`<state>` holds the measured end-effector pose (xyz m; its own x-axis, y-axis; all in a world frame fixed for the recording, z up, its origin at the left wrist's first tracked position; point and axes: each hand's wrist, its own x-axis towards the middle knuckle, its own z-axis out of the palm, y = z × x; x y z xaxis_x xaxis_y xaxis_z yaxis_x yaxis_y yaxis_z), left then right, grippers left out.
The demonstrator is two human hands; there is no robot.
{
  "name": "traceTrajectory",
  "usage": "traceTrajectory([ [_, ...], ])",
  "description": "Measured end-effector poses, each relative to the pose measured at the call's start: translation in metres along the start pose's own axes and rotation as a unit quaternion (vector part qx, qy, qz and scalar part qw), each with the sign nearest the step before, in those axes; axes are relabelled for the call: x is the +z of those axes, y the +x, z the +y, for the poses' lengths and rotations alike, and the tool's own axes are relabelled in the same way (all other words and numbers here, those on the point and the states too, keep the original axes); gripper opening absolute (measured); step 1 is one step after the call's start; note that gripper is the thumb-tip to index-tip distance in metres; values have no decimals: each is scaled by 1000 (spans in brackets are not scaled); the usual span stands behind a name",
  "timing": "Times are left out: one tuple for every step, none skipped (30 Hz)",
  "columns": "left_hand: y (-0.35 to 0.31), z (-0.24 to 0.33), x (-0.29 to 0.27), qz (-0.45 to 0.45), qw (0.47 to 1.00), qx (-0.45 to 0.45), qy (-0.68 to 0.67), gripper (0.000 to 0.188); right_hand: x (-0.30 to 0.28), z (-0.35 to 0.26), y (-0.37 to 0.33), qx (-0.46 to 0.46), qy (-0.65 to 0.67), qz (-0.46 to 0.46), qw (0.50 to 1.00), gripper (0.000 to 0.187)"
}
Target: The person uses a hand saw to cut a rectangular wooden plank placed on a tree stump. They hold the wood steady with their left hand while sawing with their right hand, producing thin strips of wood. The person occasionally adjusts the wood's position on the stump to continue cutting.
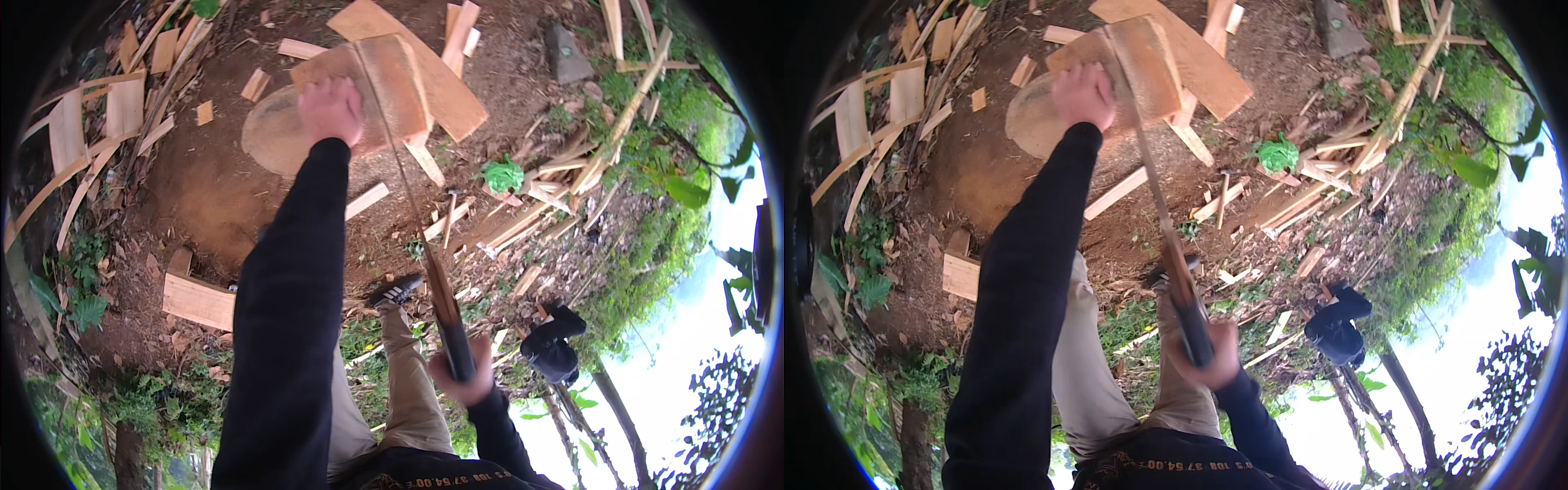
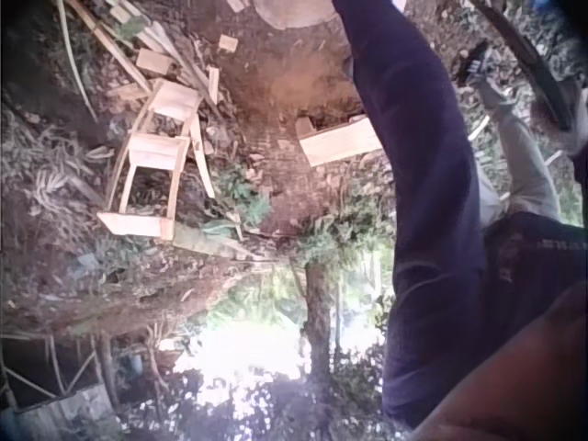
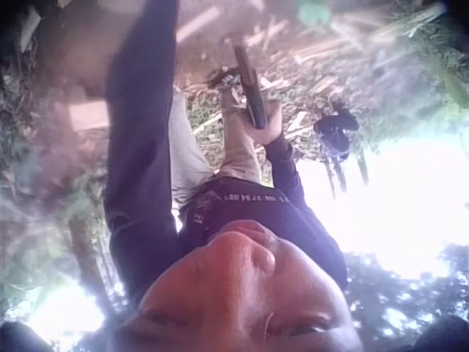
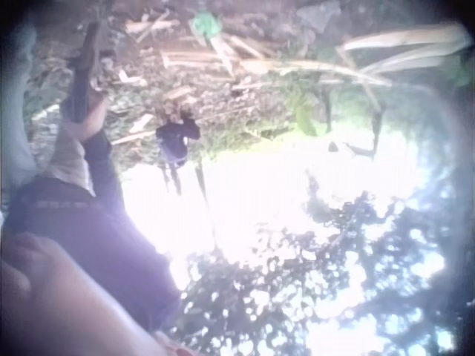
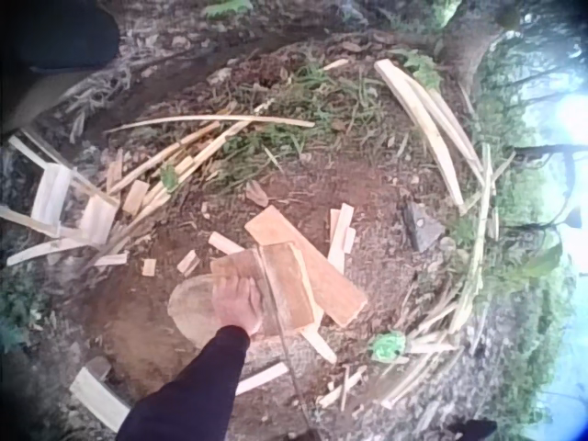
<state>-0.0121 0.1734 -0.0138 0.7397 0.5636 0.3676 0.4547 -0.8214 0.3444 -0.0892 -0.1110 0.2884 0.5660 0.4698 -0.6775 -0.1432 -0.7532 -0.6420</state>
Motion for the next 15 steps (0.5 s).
traceTrajectory([
  [3,-4,0,8,1000,-3,-7,18,13,11,38,-53,-23,24,998,18],
  [-2,2,0,2,1000,-11,-5,17,26,15,70,-93,-47,50,993,21],
  [3,-3,1,6,1000,-16,6,17,33,-4,108,-8,67,8,998,28],
  [6,-8,1,11,1000,-21,16,17,32,-13,108,-66,35,44,996,28],
  [-1,-7,-3,-6,1000,-11,-4,17,31,2,78,-51,50,32,997,25],
  [8,-10,2,9,1000,-11,-7,17,21,19,40,-46,56,16,997,23],
  [9,-9,4,17,1000,-8,-14,18,7,25,2,-52,48,0,998,21],
  [6,-7,2,17,1000,-4,-23,18,0,25,-25,-50,43,-17,998,19],
  [7,-3,1,17,1000,-8,-23,20,0,22,-20,-45,30,-14,998,18],
  [9,-2,3,23,1000,-8,-20,20,1,18,-7,-38,15,-8,999,18],
  [10,-4,4,29,999,-9,-17,20,8,17,25,-58,26,-8,998,17],
  [1,-8,1,21,1000,-12,-11,21,16,17,54,-73,39,-12,996,16],
  [1,-8,5,34,999,-1,-2,21,27,10,91,-56,49,35,997,19],
  [-3,-5,2,23,1000,-6,-10,21,22,9,80,-14,44,20,999,19],
  [-4,-3,1,13,1000,-4,-17,21,15,12,67,25,44,6,999,20],
])
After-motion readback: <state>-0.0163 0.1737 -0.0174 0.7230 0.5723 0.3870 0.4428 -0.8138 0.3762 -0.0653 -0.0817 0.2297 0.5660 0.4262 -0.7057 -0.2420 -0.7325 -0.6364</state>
